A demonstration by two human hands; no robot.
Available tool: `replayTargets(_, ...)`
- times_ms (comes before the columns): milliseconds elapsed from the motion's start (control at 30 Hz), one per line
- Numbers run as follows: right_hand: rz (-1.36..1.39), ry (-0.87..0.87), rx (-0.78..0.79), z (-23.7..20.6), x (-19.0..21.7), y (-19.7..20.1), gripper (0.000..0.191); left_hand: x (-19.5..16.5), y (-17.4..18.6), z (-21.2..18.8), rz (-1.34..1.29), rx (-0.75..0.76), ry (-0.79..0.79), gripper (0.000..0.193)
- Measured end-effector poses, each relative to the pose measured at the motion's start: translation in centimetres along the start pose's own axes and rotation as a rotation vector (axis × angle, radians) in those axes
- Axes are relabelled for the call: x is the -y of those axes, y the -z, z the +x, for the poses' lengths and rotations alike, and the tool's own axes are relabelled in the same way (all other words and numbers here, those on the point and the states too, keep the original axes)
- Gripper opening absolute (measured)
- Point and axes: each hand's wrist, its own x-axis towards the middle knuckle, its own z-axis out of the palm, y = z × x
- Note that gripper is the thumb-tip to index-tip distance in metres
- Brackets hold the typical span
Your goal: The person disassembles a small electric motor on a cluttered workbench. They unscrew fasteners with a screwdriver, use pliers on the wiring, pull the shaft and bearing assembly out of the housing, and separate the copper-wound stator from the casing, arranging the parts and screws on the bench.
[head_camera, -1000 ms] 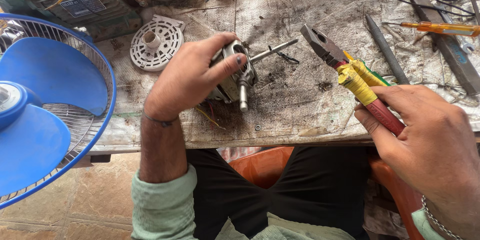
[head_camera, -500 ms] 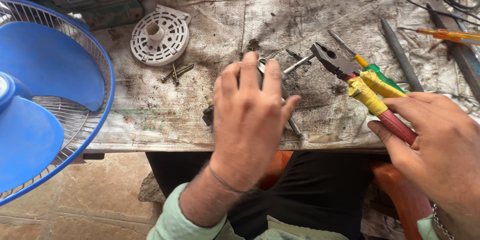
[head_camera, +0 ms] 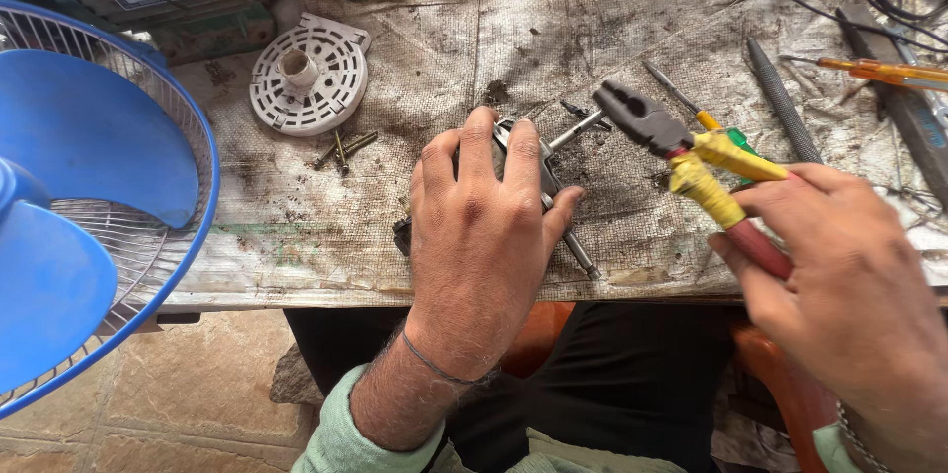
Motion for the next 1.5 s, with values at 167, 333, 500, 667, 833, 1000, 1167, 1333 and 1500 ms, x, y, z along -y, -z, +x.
replayTargets(167,-0.046,0.083,0.018,0.2,0.9,-1.5,0.035,0.3,-0.1,-0.1,0.004,-0.004,-0.002,0.07)
replayTargets(333,-0.143,0.143,-0.029,0.1,2.1,-2.2,0.037,0.6,-0.1,-0.2,0.007,-0.01,-0.007,0.069)
replayTargets(500,-0.149,0.144,0.001,0.3,3.0,-1.6,0.039,0.7,-0.1,-0.3,-0.017,-0.028,-0.005,0.068)
replayTargets(667,-0.151,0.156,-0.017,0.7,3.8,-1.3,0.043,0.7,-0.4,-0.3,-0.04,-0.027,0.007,0.068)
replayTargets(833,-0.114,0.118,0.074,1.7,3.7,-1.1,0.035,0.7,-0.6,-0.2,-0.02,-0.044,0.015,0.072)
replayTargets(1000,0.014,0.043,0.256,2.9,2.5,-0.1,0.047,0.0,-0.5,0.0,-0.004,-0.033,-0.025,0.064)
replayTargets(1167,0.276,-0.146,0.368,2.7,0.8,-0.1,0.052,-0.1,-0.6,0.2,0.001,-0.025,-0.058,0.056)
replayTargets(1333,0.389,-0.103,0.289,0.8,-1.4,-2.8,0.056,0.2,-0.3,0.4,-0.019,-0.008,-0.093,0.052)
replayTargets(1500,1.855,-0.661,0.213,-0.2,-7.8,-2.7,0.046,2.5,-0.1,1.2,-0.199,-0.064,-0.038,0.057)
